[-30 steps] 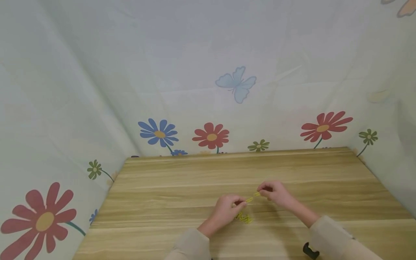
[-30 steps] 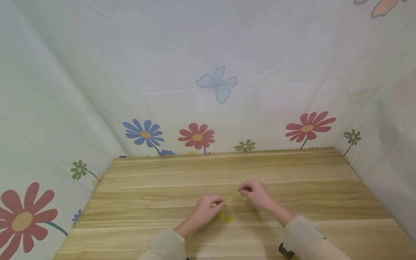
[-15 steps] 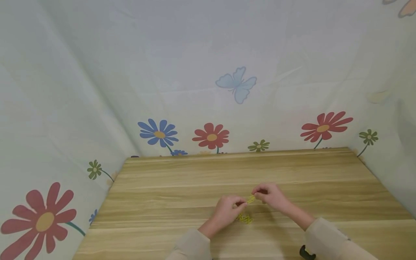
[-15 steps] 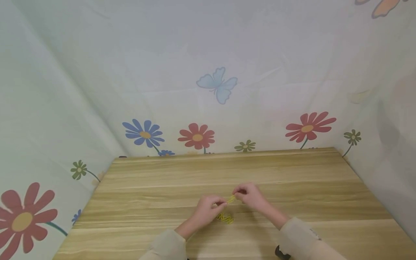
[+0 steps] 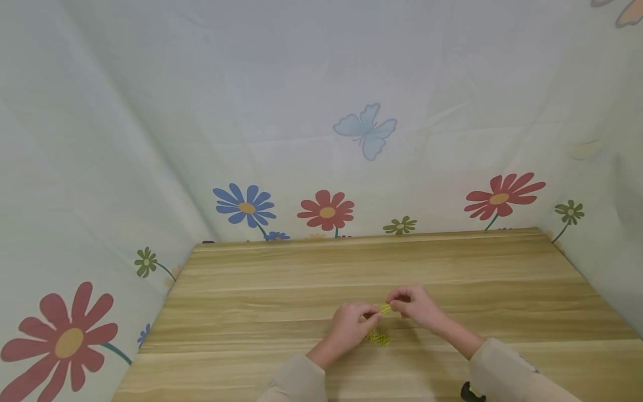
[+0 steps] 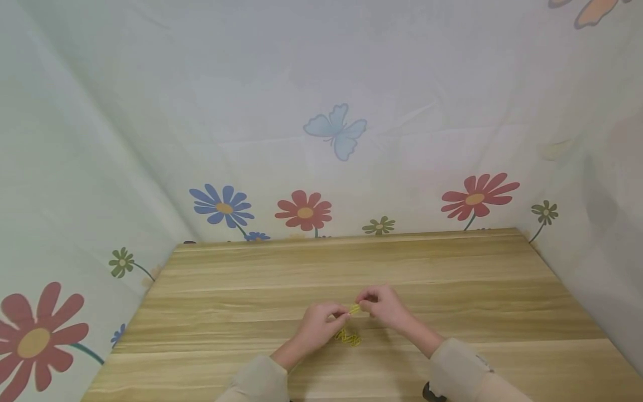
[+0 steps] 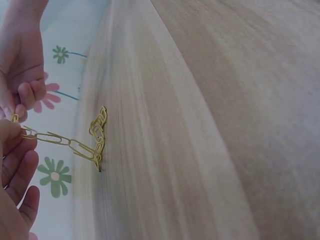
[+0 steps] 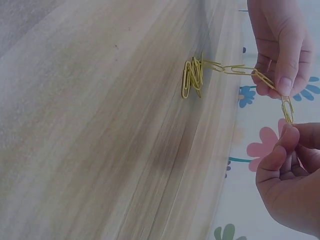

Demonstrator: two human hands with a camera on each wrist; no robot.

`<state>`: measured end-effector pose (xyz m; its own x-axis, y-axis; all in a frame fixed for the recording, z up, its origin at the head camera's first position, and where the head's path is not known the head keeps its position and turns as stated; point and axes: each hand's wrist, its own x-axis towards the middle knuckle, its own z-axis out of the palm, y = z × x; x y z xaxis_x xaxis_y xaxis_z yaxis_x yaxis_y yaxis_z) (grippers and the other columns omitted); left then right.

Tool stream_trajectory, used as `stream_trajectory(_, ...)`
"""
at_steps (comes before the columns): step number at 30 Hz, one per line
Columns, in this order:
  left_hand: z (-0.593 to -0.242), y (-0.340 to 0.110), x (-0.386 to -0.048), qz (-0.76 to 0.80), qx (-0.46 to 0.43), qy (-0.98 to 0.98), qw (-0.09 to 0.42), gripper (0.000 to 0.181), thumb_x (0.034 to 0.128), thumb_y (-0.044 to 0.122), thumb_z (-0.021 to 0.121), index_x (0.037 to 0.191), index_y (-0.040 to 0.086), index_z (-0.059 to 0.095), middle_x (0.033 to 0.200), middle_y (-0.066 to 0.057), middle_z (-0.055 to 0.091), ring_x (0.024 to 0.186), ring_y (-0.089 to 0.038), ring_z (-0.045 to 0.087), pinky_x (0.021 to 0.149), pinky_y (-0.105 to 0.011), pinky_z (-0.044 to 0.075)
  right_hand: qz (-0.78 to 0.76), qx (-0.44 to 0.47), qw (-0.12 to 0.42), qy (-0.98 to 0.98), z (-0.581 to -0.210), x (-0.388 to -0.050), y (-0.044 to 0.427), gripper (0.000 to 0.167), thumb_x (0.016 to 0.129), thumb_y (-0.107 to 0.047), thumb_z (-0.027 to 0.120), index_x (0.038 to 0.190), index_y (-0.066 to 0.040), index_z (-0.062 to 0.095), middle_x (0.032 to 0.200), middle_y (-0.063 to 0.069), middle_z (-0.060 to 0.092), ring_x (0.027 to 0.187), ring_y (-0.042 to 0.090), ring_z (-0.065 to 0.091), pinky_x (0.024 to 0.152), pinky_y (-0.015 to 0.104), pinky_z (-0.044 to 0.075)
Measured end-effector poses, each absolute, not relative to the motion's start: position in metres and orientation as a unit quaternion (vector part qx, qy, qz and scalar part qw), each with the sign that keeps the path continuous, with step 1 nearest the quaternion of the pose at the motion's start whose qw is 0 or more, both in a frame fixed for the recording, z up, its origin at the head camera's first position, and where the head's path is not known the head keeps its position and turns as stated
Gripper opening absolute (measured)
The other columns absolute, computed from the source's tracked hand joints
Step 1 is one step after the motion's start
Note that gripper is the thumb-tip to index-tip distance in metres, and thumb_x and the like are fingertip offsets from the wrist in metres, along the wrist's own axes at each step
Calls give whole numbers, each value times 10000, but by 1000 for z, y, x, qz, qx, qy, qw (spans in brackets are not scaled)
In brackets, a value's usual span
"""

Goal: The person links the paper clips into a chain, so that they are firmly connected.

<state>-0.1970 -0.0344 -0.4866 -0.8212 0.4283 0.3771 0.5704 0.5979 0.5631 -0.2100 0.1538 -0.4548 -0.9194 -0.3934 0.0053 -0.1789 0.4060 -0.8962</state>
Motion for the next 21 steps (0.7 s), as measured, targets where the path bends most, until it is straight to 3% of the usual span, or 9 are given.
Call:
stream_trajectory(6, -488, -34, -196, -343, -278, -890, 115, 126, 830, 217, 595, 843, 135, 690, 788, 52, 682, 711, 8, 598, 637, -115, 448, -522, -166, 112, 829, -455, -209, 153, 174, 851, -37, 509, 934, 94, 588, 781, 197, 588, 532, 52, 436, 501, 250, 432)
stream_trajectory(13, -485, -34, -194, -325, -275, -895, 129, 123, 824, 226, 599, 835, 148, 693, 779, 63, 683, 707, 7, 604, 655, -126, 458, -543, -167, 127, 813, -450, -206, 154, 181, 850, -41, 510, 930, 107, 578, 703, 82, 555, 519, 53, 416, 484, 244, 404)
stream_trajectory(21, -486, -33, -194, -295, -286, -896, 167, 92, 805, 206, 615, 799, 156, 692, 760, 69, 677, 684, 2, 605, 642, -119, 454, -548, -154, 137, 811, -454, -207, 154, 167, 846, -27, 493, 916, 98, 578, 692, 82, 540, 521, 76, 422, 487, 264, 402)
